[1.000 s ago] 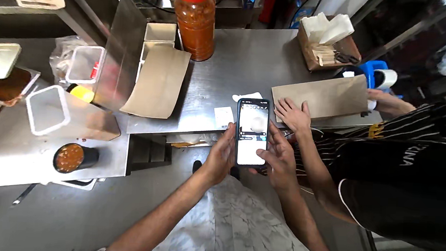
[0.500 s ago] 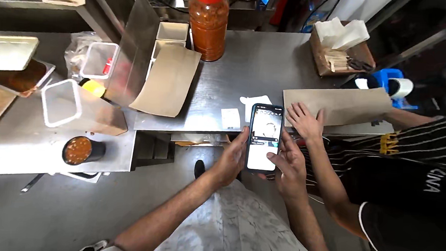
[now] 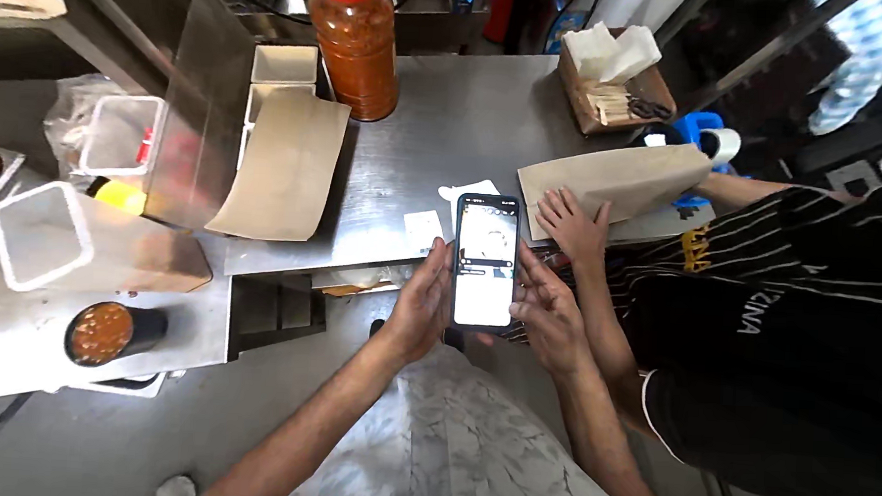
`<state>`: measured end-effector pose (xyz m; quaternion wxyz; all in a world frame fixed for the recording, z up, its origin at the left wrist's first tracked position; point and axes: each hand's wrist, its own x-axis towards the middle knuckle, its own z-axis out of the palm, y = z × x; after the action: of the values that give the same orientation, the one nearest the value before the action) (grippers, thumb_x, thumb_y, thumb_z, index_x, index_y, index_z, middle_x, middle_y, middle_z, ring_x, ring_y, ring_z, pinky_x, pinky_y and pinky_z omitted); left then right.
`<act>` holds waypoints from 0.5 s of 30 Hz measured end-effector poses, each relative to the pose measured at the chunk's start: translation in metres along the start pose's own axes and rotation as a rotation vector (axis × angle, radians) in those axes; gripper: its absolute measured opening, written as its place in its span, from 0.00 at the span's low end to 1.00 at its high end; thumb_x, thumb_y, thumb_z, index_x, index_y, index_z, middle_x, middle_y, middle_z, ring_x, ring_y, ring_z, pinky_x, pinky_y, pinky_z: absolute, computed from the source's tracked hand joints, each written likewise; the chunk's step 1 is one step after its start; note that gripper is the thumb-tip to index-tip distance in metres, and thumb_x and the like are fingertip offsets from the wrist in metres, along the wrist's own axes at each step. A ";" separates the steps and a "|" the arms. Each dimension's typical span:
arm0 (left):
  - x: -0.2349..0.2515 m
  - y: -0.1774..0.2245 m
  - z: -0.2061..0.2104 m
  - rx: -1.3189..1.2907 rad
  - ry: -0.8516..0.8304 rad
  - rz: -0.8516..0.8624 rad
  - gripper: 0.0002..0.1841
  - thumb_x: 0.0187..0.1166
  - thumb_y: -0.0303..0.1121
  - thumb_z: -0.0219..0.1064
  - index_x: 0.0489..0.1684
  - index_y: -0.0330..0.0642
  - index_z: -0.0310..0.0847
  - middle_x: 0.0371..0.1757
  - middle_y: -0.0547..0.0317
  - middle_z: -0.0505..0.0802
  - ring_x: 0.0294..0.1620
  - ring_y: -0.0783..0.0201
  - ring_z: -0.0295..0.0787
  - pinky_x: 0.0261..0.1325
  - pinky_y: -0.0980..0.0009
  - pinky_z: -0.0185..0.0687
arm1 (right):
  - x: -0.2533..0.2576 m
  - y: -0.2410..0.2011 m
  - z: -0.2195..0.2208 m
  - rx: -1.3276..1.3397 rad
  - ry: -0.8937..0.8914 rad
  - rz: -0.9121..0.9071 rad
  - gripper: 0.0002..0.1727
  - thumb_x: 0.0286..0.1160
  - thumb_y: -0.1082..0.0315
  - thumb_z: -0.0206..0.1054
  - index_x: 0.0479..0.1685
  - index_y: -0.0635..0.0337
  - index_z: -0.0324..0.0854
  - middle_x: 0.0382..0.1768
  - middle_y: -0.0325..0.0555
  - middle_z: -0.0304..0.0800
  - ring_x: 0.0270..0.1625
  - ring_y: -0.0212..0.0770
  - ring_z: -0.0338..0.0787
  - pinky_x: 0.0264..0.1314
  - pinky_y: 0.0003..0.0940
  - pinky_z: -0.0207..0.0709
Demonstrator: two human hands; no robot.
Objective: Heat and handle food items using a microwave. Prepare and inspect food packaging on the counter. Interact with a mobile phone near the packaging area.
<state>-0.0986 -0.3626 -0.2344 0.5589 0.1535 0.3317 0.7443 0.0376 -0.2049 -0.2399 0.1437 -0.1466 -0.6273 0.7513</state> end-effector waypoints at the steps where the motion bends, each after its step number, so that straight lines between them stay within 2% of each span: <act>1: 0.001 0.000 0.001 -0.007 -0.005 0.004 0.40 0.86 0.70 0.31 0.92 0.57 0.54 0.77 0.48 0.81 0.67 0.49 0.87 0.46 0.49 0.93 | 0.000 -0.002 0.001 -0.015 0.011 0.002 0.47 0.66 0.73 0.63 0.95 0.48 0.54 0.81 0.44 0.76 0.63 0.38 0.90 0.60 0.36 0.88; 4: 0.002 -0.003 -0.001 0.011 -0.020 0.012 0.40 0.87 0.69 0.31 0.93 0.56 0.52 0.77 0.46 0.81 0.66 0.46 0.88 0.46 0.47 0.93 | 0.000 0.001 -0.001 -0.013 0.028 -0.003 0.46 0.65 0.73 0.64 0.94 0.50 0.57 0.80 0.45 0.77 0.64 0.40 0.89 0.60 0.37 0.88; 6: 0.004 -0.004 -0.001 0.014 -0.022 0.001 0.40 0.87 0.69 0.32 0.93 0.56 0.52 0.77 0.44 0.81 0.67 0.44 0.87 0.47 0.44 0.92 | 0.000 0.004 -0.004 0.012 0.046 0.018 0.46 0.65 0.69 0.67 0.93 0.51 0.58 0.81 0.46 0.75 0.69 0.42 0.87 0.63 0.40 0.87; 8: 0.005 -0.004 0.001 0.030 -0.016 -0.003 0.39 0.88 0.68 0.32 0.93 0.56 0.53 0.77 0.45 0.81 0.68 0.44 0.86 0.49 0.44 0.92 | 0.000 0.003 -0.002 0.019 0.072 0.029 0.45 0.65 0.70 0.64 0.93 0.49 0.59 0.81 0.46 0.75 0.71 0.43 0.86 0.65 0.40 0.86; 12: 0.005 -0.008 0.004 0.047 -0.024 -0.006 0.38 0.89 0.67 0.34 0.92 0.55 0.55 0.76 0.46 0.82 0.67 0.47 0.87 0.52 0.47 0.92 | 0.000 0.000 0.005 0.019 0.171 0.040 0.42 0.64 0.74 0.59 0.89 0.50 0.65 0.72 0.47 0.84 0.62 0.41 0.90 0.57 0.38 0.89; 15: 0.005 -0.011 0.007 0.068 -0.019 -0.017 0.38 0.89 0.67 0.34 0.91 0.55 0.56 0.75 0.47 0.83 0.65 0.48 0.88 0.51 0.49 0.92 | -0.001 0.001 0.007 0.027 0.208 0.037 0.40 0.65 0.75 0.59 0.87 0.50 0.66 0.70 0.47 0.85 0.62 0.41 0.90 0.58 0.38 0.89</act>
<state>-0.0882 -0.3536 -0.2377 0.5629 0.1765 0.3528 0.7263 0.0355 -0.2113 -0.2402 0.1960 -0.2336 -0.5958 0.7430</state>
